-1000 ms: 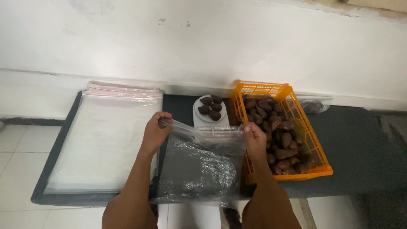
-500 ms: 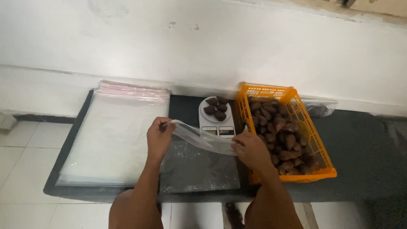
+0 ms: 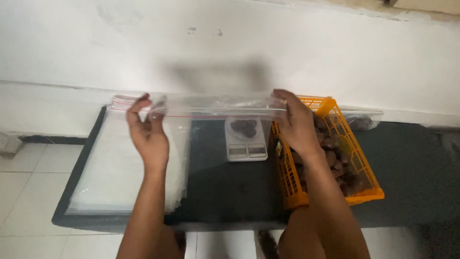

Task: The person places individual pieces of dried fruit onto a digital scale one at a time, removes them, and then places a plastic bag onto the scale. They then fold the top of the plastic bag multiple times while holding it.

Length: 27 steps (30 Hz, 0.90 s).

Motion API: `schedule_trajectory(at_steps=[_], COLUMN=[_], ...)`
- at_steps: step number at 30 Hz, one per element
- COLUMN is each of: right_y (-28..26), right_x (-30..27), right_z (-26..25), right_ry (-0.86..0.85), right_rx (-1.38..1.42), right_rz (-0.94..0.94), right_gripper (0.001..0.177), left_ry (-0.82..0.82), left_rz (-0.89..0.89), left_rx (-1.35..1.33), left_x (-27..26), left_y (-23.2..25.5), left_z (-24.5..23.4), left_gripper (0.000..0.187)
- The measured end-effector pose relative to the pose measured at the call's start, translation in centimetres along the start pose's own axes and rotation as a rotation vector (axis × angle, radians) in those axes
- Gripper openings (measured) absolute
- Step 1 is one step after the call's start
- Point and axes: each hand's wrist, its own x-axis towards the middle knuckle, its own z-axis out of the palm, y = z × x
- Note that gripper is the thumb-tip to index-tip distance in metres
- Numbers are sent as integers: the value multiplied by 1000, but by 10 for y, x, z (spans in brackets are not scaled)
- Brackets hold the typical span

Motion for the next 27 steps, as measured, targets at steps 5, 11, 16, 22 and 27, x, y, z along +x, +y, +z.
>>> schedule_trajectory(at_steps=[5,11,16,22,27], right_y=[-32,33,30,18,-5], right_x=[-20,-106,-149,-141,-136], right_z=[8,84,115,115,103], right_ry=[212,144,-238,-563,-878], right_rx=[70,21,-35,-50,36], right_rz=[-149,14,169,381,630], right_gripper=[37,32,16,17,21], left_ry=[-32,185,363,439,396], left_rz=[225,-86,-823,-901,-920], left_rx=[28,129,18,-106,-395], left_x=[-3,-79,-104,-104,-113], left_y=[95,39,18,20,17], left_z=[-18,-85,-117,-107,-102], left_gripper=[31,25,27,39,56])
